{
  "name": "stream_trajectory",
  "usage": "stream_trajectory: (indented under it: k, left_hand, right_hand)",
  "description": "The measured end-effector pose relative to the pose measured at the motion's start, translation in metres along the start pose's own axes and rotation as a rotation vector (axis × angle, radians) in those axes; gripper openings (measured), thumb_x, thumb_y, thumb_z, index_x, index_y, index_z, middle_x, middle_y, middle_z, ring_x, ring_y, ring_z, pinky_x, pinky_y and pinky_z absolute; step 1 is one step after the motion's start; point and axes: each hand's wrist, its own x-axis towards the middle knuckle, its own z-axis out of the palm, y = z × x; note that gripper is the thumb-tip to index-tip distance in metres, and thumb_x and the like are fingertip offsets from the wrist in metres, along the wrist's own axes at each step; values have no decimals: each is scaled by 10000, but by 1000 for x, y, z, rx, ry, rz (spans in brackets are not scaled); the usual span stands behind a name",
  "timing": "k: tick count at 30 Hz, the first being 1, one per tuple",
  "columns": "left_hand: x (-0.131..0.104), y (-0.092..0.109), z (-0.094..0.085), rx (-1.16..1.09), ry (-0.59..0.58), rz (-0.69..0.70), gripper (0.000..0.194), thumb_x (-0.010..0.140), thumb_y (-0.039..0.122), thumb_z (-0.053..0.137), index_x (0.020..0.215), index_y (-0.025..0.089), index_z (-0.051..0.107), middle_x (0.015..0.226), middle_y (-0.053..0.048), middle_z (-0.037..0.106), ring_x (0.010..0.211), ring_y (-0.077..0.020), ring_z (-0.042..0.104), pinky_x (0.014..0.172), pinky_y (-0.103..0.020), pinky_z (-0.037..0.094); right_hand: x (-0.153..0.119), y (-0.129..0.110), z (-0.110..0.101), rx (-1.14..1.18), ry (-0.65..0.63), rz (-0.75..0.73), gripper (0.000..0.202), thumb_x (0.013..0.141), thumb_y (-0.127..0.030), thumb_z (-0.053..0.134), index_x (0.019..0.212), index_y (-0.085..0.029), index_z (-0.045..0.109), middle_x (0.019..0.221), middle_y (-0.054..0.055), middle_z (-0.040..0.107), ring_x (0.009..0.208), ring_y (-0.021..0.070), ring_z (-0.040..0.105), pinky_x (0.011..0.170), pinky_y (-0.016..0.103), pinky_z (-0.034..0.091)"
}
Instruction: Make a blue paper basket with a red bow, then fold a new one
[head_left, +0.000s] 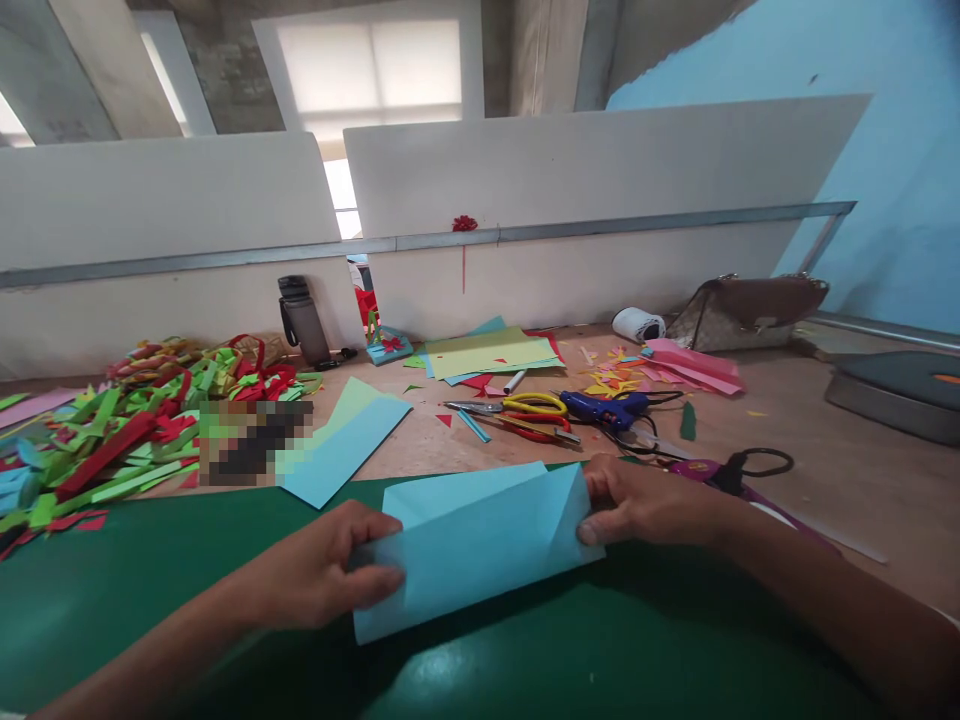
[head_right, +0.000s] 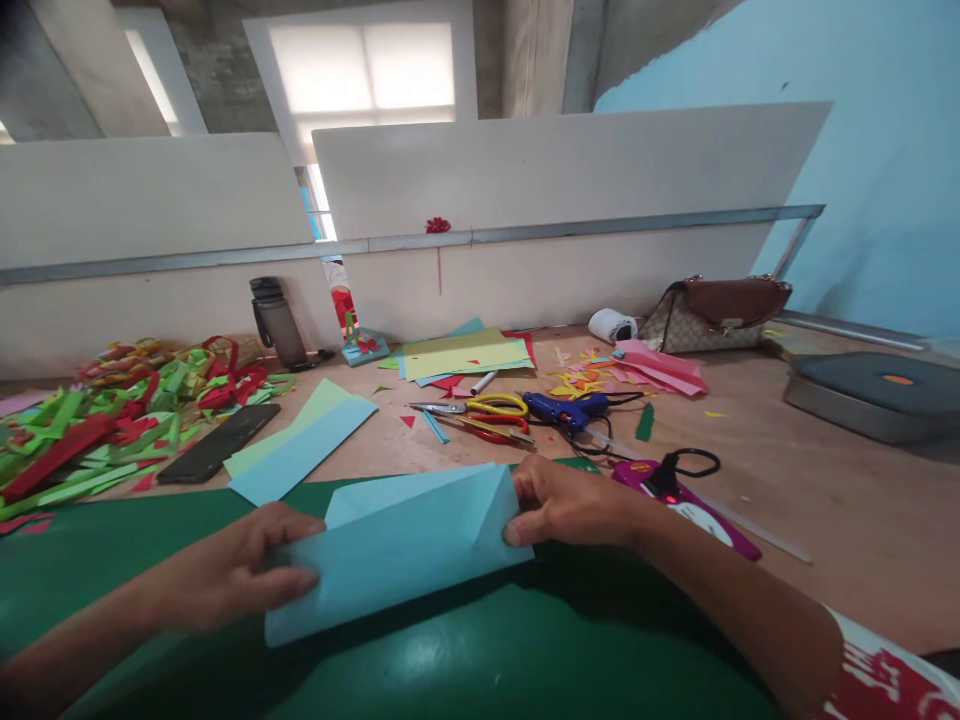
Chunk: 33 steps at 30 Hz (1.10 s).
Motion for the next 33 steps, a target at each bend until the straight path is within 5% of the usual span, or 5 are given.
stream_trajectory:
  k: [7, 12, 21, 26, 33]
  left_hand:
    - [26, 2, 17, -260, 136, -111, 386, 788, 531, 509, 917, 168, 527, 694, 27, 499, 644, -144, 508, 530, -216, 436]
    - [35, 11, 21, -81, 187, 18, 266, 836, 395, 441, 758, 155, 526, 602, 40, 468, 532, -110, 428, 474, -206, 351]
    - [39, 11, 16, 277, 386, -15, 135, 793, 283, 482, 778, 168, 553, 658, -8, 562, 639, -194, 541, 582, -282, 388]
    - [29, 27, 26, 514, 528, 146, 394, 872, 232, 422, 1262, 178, 427, 1249, -133, 539, 1173, -300, 459, 909, -432, 392]
    - [30, 50, 68, 665, 168, 493, 591, 872, 401, 530, 1383, 188, 323, 1445, -145, 355, 1349, -337, 250, 1056, -574, 244]
  right_hand:
    - [13, 8, 4, 96, 274, 96, 370, 626, -457, 718, 764, -137, 592, 675, 1, 567, 568, 111, 485, 496, 225, 373]
    - [26, 17, 11, 197, 548, 143, 453, 571, -550, 729, 688, -140, 577, 574, -14, 549, 480, 94, 463, 446, 221, 363]
    - [46, 21, 11, -159, 621, 206, 238, 679, -413, 567, 656, -177, 545, 553, -7, 551, 496, 135, 490, 442, 240, 338]
    - [51, 17, 15, -470, 692, 142, 166, 693, -277, 523, 567, -191, 459, 565, -10, 495, 561, 144, 456, 511, 261, 279]
    - [50, 11, 25, -705, 706, 88, 151, 746, -231, 469, 603, -193, 439, 645, 24, 556, 634, 167, 502, 582, 270, 306]
